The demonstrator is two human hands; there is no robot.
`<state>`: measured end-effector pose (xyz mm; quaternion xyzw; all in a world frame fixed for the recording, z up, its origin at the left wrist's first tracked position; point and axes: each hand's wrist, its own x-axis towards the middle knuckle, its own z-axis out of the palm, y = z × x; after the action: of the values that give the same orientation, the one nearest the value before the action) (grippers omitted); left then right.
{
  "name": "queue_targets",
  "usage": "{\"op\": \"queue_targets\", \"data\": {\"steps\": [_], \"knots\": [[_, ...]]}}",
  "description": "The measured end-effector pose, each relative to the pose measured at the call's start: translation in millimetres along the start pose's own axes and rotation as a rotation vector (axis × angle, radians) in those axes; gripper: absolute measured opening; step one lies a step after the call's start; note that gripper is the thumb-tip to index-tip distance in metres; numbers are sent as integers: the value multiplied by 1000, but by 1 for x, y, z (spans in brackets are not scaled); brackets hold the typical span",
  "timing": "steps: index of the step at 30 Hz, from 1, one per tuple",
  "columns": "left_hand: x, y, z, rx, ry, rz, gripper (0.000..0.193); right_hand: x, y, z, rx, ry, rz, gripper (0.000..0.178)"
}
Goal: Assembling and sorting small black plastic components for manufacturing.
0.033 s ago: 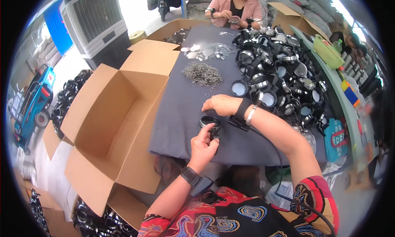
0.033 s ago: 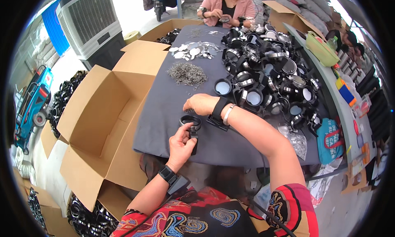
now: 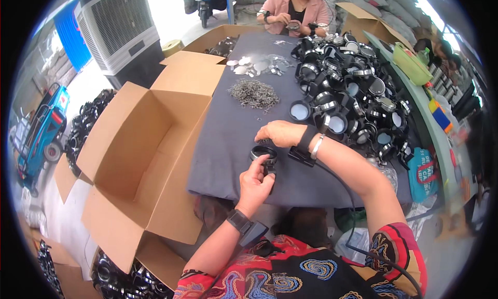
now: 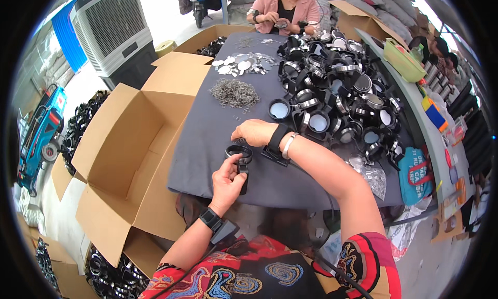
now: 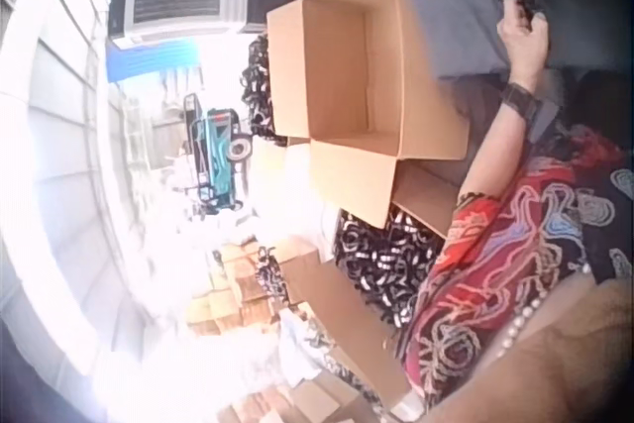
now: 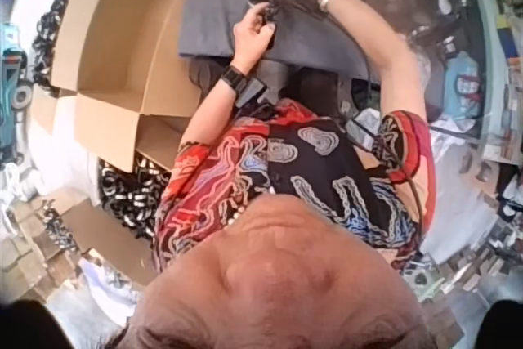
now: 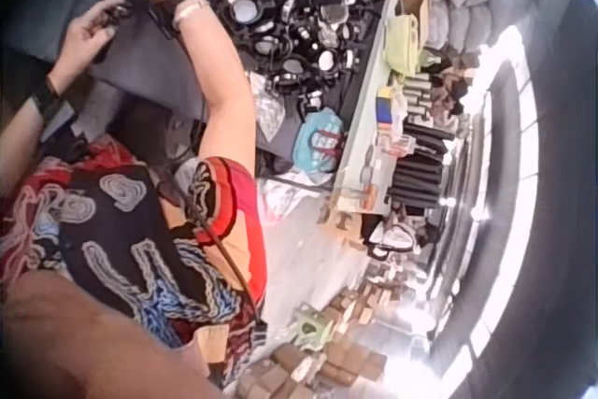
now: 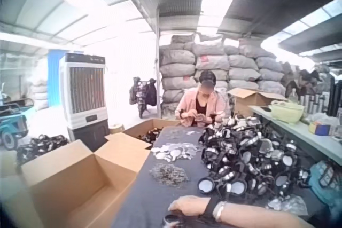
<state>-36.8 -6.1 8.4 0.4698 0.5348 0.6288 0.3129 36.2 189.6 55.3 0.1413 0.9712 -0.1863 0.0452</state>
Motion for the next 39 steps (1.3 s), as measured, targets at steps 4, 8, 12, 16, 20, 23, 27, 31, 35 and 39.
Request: {"op": "queue_targets", "data": {"steps": [4,8,12,16,20,23,27,31,35,39], "knots": [[-4,0,0,-21,-2,-15,40,-37,-13,-3,106,104,97,53],[1,-7,4,-94,-14,-29,39,-70,-6,6,266,470,222,47],[3,-8,3,-117,-2,-15,39,-89,-14,8,449,594,443,28],[4,-2,9,-91,-61,-52,41,-120,-11,28,147,698,437,21],[1,-9,-3,-156,-71,-71,44,-134,-36,60,200,739,365,17],[1,-3,-7,-167,-103,-153,45,-169,-58,62,147,665,455,16],[2,-3,1,-159,-119,-93,44,-235,-51,65,-49,851,652,9],[1,3,-3,-162,-131,-149,46,-286,-38,62,-237,664,1044,12],[-1,5,-3,-172,-137,-156,45,-290,-29,71,-292,597,1149,14],[0,4,-3,-151,-141,-153,44,-270,-28,80,-349,581,957,11]]}}
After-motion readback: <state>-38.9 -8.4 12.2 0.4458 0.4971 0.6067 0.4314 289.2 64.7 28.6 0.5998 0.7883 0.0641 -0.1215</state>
